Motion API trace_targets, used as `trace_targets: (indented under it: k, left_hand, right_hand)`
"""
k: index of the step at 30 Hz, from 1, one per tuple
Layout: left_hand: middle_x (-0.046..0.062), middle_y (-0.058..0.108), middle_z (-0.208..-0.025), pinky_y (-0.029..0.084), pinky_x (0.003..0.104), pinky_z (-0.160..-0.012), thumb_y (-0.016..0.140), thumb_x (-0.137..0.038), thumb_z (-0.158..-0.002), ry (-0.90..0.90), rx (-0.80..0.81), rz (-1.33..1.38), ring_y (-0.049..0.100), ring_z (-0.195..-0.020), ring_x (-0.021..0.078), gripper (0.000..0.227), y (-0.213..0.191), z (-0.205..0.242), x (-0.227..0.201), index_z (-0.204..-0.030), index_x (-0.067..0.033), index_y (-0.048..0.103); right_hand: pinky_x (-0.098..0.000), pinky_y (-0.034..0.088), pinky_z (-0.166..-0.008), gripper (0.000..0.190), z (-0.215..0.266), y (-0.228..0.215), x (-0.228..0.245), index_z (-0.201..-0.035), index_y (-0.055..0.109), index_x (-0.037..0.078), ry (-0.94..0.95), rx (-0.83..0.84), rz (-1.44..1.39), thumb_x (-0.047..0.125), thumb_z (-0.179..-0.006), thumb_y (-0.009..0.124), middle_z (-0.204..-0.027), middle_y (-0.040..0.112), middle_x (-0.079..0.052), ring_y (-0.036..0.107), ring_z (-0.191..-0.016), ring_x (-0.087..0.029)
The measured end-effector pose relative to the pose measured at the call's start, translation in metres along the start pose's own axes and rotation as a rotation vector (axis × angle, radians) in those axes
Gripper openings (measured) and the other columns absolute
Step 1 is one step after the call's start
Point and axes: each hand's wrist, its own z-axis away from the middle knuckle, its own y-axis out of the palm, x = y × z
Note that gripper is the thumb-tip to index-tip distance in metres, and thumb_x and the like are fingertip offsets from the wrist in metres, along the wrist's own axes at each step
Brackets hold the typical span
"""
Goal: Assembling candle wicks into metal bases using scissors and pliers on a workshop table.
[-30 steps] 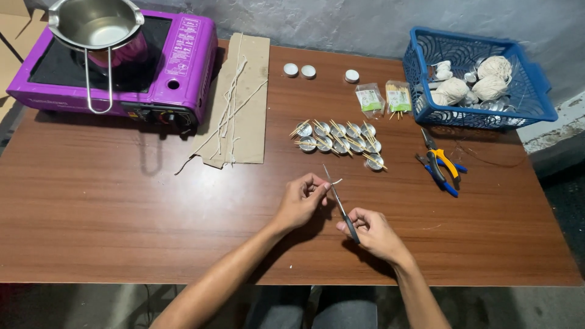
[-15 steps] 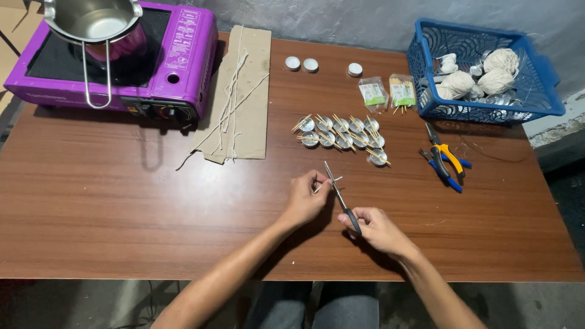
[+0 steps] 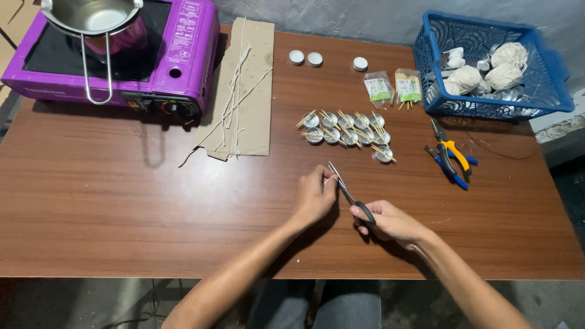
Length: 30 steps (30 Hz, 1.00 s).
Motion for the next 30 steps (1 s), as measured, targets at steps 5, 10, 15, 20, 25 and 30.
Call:
trace_targets:
  k: [5, 10, 15, 20, 25, 30]
  left_hand:
    - [0.018, 0.063, -0.061, 0.05, 0.038, -0.057, 0.065, -0.018, -0.091, 0.057, -0.061, 0.08, 0.067, -0.062, 0.0341, 0.011, -0.015, 0.007, -0.012, -0.092, -0.0076, 0.068]
    - [0.023, 0.07, -0.078, 0.054, 0.047, -0.065, 0.056, -0.011, -0.094, 0.32, -0.161, -0.046, 0.07, -0.077, 0.0452, 0.01, -0.062, -0.016, -0.008, -0.098, -0.0069, 0.064]
    - [0.013, 0.059, -0.089, 0.042, 0.04, -0.071, 0.067, -0.007, -0.089, 0.59, -0.594, -0.757, 0.051, -0.08, 0.0292, 0.008, -0.125, -0.054, 0.009, -0.095, -0.005, 0.063]
    - [0.01, 0.057, -0.091, 0.043, 0.044, -0.067, 0.07, -0.012, -0.085, 0.441, -0.736, -0.996, 0.052, -0.083, 0.0321, 0.008, -0.158, -0.072, 0.046, -0.092, -0.009, 0.066]
    - [0.01, 0.061, -0.09, 0.042, 0.044, -0.065, 0.068, -0.014, -0.09, 0.367, -0.787, -1.059, 0.051, -0.083, 0.0323, 0.006, -0.166, -0.078, 0.059, -0.091, -0.0084, 0.071]
    - [0.012, 0.063, -0.097, 0.042, 0.045, -0.069, 0.074, -0.016, -0.088, 0.503, -0.81, -0.984, 0.052, -0.088, 0.033, 0.011, -0.153, -0.068, 0.037, -0.095, -0.0081, 0.073]
  right_hand:
    - [-0.0185, 0.026, -0.029, 0.038, 0.011, -0.021, -0.008, -0.079, 0.069, -0.003, -0.074, -0.038, -0.035, 0.032, -0.094, 0.074, -0.055, 0.058, -0.012, 0.039, -0.033, -0.006]
    - [-0.0239, 0.041, -0.04, 0.023, 0.058, -0.056, 0.015, -0.09, 0.077, -0.001, -0.249, -0.41, 0.133, 0.02, -0.083, 0.086, -0.067, 0.07, -0.012, 0.056, -0.051, -0.012]
    - [-0.0385, 0.048, -0.078, 0.041, 0.062, -0.152, -0.011, -0.102, 0.081, 0.015, -0.101, -1.055, 0.807, 0.051, -0.085, 0.082, -0.083, 0.078, -0.006, 0.071, -0.084, -0.022]
    - [-0.0412, 0.051, -0.089, 0.047, 0.078, -0.225, -0.028, -0.109, 0.079, 0.003, -0.007, -1.192, 0.787, 0.046, -0.09, 0.083, -0.098, 0.08, -0.015, 0.074, -0.09, -0.028]
    - [-0.0457, 0.052, -0.087, 0.059, 0.075, -0.28, -0.079, -0.094, 0.082, 0.006, 0.233, -1.238, 0.833, 0.065, -0.085, 0.083, -0.093, 0.081, -0.015, 0.073, -0.096, -0.035]
    - [-0.0496, 0.051, -0.089, 0.064, 0.069, -0.263, -0.074, -0.104, 0.084, 0.003, 0.313, -1.165, 0.831, 0.062, -0.08, 0.083, -0.109, 0.08, -0.023, 0.068, -0.111, -0.041]
